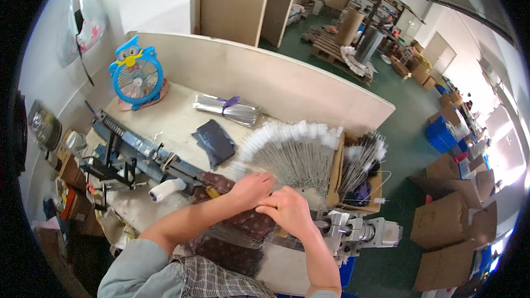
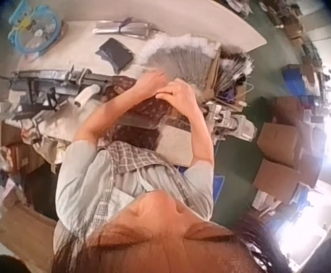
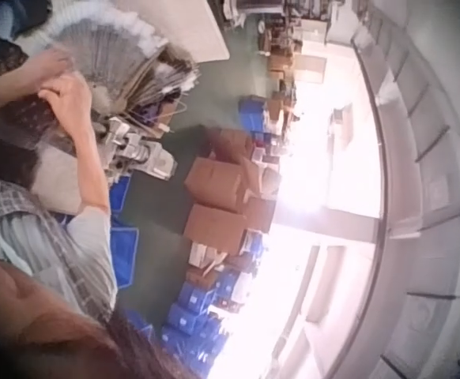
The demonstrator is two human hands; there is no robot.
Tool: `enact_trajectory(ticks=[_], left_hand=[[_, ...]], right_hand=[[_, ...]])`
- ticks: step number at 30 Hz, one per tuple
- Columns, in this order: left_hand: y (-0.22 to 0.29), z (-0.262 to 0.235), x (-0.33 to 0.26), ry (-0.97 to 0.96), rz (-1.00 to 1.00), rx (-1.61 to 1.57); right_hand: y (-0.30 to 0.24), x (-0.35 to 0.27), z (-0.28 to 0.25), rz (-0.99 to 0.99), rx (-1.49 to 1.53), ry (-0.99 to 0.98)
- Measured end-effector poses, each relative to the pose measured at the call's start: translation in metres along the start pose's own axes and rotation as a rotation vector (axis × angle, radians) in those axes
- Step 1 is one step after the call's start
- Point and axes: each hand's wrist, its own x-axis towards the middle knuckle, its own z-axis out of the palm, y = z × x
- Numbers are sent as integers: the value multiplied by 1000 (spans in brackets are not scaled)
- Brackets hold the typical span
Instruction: Assembling brushes by inserting bristles into handles and securing them using a semi-automatic machine.
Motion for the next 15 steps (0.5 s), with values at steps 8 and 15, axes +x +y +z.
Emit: enact_trajectory(ticks=[8, 15], left_hand=[[-4, -80, -169, 242, -916, -1328], [-13, -106, -150, 379, -876, -1857]], right_hand=[[-45, 60, 73, -89, -26, 58], [-63, 74, 86, -55, -130, 120]])
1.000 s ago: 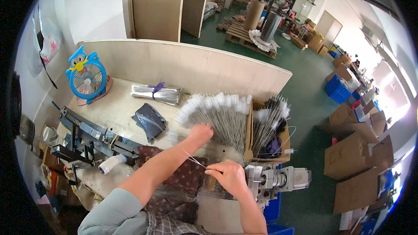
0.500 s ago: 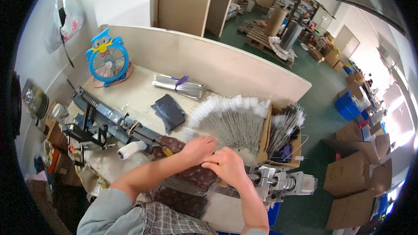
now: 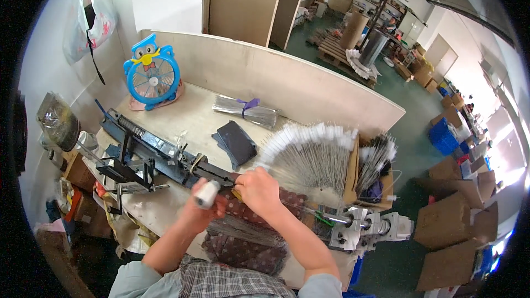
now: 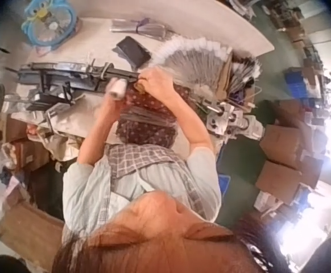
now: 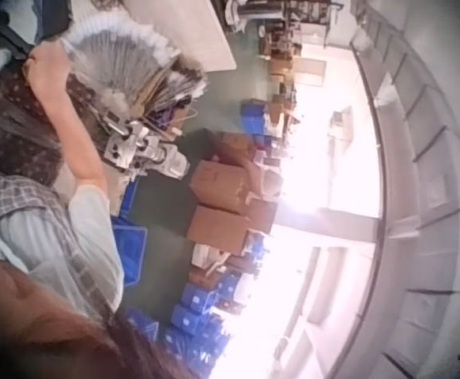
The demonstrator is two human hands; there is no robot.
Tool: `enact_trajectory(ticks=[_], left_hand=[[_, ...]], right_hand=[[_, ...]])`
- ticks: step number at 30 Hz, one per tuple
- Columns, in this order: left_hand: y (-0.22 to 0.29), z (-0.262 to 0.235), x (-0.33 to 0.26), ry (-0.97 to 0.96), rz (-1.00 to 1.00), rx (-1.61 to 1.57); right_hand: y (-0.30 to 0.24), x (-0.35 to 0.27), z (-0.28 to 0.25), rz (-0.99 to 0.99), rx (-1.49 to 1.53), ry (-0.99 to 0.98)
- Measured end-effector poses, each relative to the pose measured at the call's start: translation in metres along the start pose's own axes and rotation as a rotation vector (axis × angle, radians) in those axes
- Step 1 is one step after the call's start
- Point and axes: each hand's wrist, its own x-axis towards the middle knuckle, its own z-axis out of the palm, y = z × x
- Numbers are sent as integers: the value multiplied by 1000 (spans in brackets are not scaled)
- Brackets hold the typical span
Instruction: Assembling brushes by inserting bristles into handles and securing them using a semi-automatic machine.
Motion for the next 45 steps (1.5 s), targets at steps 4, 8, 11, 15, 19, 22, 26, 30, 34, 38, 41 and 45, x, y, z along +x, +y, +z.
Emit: enact_trajectory(ticks=[4, 8, 11, 15, 19, 22, 26, 30, 34, 38, 41, 45], left_hand=[[-9, -7, 19, 225, 150, 1456], [-6, -4, 19, 220, 147, 1429], [-26, -12, 23, 264, 112, 1196], [-54, -2, 25, 116, 222, 456], [-49, 1, 24, 83, 275, 735], [-42, -4, 26, 142, 306, 1254], [-31, -22, 16, 222, 224, 1459], [6, -96, -13, 537, 208, 405], [31, -139, -44, 646, 179, 14], [37, -160, -42, 564, 203, -47], [31, -169, -37, 580, 224, -115], [19, -158, -30, 586, 273, -140]], right_hand=[[-7, 3, -3, 44, -30, -45], [-6, 3, -8, -16, -50, 2], [3, -14, -16, -120, 70, 250], [12, -53, -23, -132, 90, 266], [27, -71, 16, -132, 198, 73], [30, -48, 48, -11, 42, 112], [34, -56, 48, -108, 25, 6], [36, -64, 22, -127, 27, -62], [26, -68, 18, -101, 48, -75], [16, -69, 13, -85, 12, -122], [7, -71, 3, -140, 21, -168], [2, -71, -27, -136, 72, -119]])
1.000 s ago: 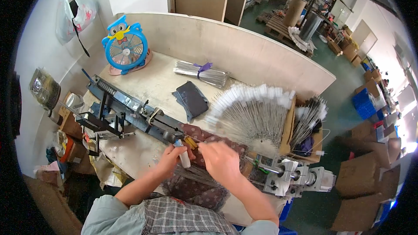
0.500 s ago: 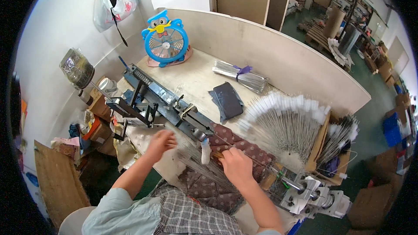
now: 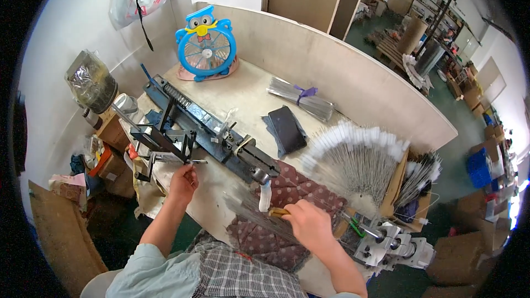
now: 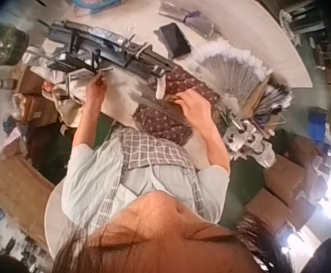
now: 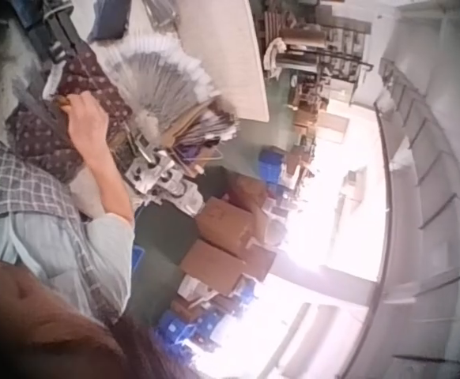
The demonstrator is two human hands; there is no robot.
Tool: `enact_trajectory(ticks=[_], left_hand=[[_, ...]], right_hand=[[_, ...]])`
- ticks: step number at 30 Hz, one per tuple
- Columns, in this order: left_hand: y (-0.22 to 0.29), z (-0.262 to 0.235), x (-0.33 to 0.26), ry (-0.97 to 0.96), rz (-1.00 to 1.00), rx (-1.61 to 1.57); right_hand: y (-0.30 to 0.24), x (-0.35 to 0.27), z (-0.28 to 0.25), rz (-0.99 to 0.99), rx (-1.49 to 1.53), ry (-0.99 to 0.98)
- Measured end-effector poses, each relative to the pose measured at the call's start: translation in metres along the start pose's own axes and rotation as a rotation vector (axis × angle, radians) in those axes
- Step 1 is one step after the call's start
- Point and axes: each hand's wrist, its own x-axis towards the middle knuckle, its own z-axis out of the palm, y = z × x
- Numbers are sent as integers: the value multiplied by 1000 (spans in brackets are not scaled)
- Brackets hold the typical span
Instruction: Assembling brushes by inserting bristles into handles and securing them using a semi-automatic machine.
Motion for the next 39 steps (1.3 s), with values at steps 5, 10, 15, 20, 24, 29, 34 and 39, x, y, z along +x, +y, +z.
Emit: enact_trajectory(ticks=[5, 10, 15, 20, 24, 29, 34, 39], left_hand=[[-56, 101, -74, -406, 12, 350], [-103, 173, -83, -660, -23, 331], [-124, 189, -84, -723, 70, 472], [-124, 194, -91, -619, 52, 418], [-111, 183, -87, -451, 130, 322], [-101, 185, -90, -408, 19, 278], [-96, 182, -85, -483, -25, 263], [-94, 173, -84, -543, -25, 357]], right_hand=[[29, 9, -24, 31, -97, 263], [39, -1, -22, 265, 272, 198], [48, -17, -27, 359, 481, 248], [51, -24, -31, 83, 331, 221], [46, -6, -29, -31, 23, 311], [35, 38, 2, 36, -231, 314], [31, 42, -2, 67, 67, 271], [32, 43, -2, 180, 227, 196]])
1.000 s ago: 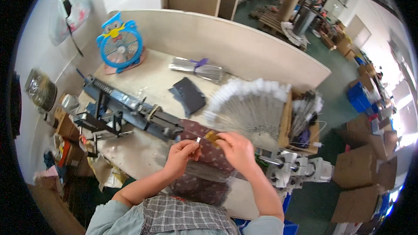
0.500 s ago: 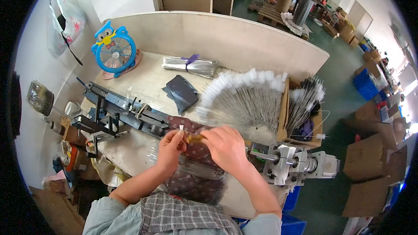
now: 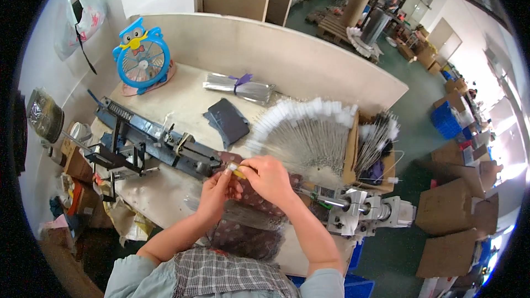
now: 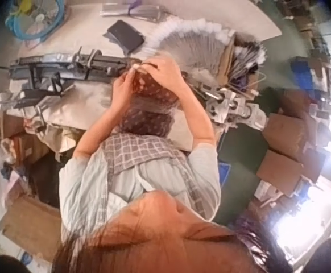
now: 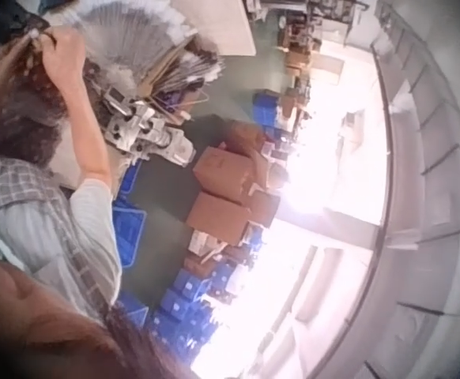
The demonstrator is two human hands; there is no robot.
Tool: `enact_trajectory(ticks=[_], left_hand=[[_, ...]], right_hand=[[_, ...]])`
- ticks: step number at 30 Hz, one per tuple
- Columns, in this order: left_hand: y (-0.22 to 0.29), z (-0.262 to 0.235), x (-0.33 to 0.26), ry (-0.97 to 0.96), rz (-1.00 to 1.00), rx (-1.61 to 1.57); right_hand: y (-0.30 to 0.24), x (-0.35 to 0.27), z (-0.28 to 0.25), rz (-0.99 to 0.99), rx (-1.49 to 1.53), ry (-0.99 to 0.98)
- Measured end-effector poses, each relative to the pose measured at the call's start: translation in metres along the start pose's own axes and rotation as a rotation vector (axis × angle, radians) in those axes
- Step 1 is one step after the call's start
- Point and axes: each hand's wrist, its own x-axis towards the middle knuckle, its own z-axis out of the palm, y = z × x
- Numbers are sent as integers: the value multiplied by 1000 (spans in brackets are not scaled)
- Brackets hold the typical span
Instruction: Assembling brushes by inserting bristles into handles and securing them using a semi-automatic machine.
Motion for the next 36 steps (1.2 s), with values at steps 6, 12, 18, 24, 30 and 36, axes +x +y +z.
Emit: enact_trajectory(ticks=[6, 12, 18, 24, 30, 36], left_hand=[[-3, 0, 7, 28, -56, -309], [-3, 12, 0, 72, 65, -421], [-9, 18, 7, 95, 91, -427], [-16, 8, 11, 61, 148, -422], [-2, 25, 1, 110, 123, -355], [-4, 20, 3, 151, 97, -415]], right_hand=[[-13, -9, 16, -59, -235, 120], [-27, -11, 32, -152, -389, 244], [-11, -16, 24, -233, -391, 292], [-8, -16, 20, -291, -387, 281], [2, -27, 7, -293, -375, 283], [-8, -21, 15, -278, -351, 230]])
